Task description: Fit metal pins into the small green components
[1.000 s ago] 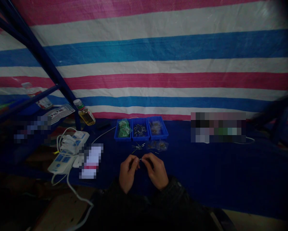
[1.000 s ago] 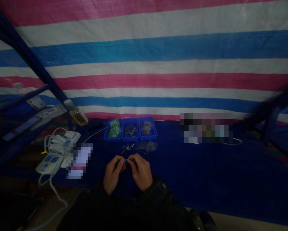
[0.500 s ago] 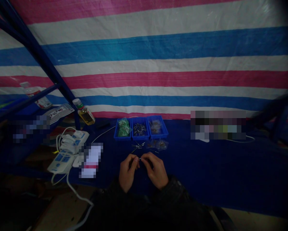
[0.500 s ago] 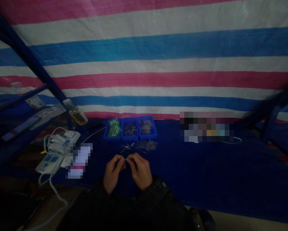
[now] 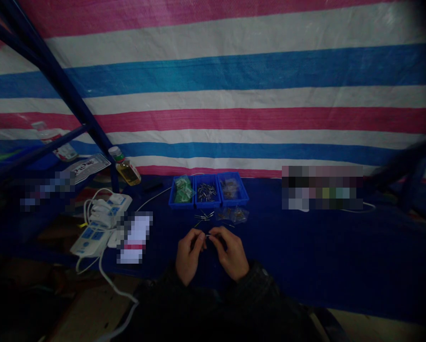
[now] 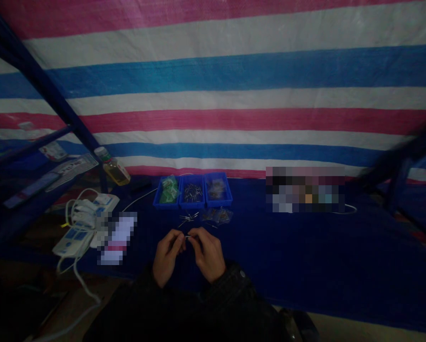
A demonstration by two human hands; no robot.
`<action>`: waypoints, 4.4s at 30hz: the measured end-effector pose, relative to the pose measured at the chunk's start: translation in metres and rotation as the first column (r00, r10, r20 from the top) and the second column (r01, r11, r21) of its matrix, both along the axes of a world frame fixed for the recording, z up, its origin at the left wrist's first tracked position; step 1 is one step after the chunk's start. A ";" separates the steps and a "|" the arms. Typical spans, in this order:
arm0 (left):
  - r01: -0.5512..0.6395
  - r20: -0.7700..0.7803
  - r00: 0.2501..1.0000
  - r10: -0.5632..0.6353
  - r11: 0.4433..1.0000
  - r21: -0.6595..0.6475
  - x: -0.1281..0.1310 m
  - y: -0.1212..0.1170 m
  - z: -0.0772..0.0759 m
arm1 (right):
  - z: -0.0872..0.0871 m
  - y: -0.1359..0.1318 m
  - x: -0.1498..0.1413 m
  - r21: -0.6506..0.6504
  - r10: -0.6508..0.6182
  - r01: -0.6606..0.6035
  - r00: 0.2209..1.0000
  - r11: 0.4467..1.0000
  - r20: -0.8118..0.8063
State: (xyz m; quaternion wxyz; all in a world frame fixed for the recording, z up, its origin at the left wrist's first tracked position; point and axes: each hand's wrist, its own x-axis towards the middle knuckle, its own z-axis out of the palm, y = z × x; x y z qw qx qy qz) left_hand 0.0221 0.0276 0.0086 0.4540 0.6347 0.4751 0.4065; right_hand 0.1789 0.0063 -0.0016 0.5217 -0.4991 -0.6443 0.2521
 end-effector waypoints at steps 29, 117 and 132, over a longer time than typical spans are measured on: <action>-0.013 0.014 1.000 0.013 1.000 0.001 0.001 -0.001 0.002 | 0.004 0.000 0.001 -0.015 -0.058 0.060 0.996 0.998 0.064; 0.054 -0.017 0.998 -0.053 0.997 0.054 -0.003 0.000 -0.002 | 0.000 -0.010 0.001 -0.154 -0.024 -0.003 0.985 0.988 -0.172; 0.011 -0.030 1.000 -0.010 0.999 0.053 -0.002 0.001 -0.004 | 0.005 -0.010 0.001 -0.109 -0.004 -0.005 0.996 0.994 -0.085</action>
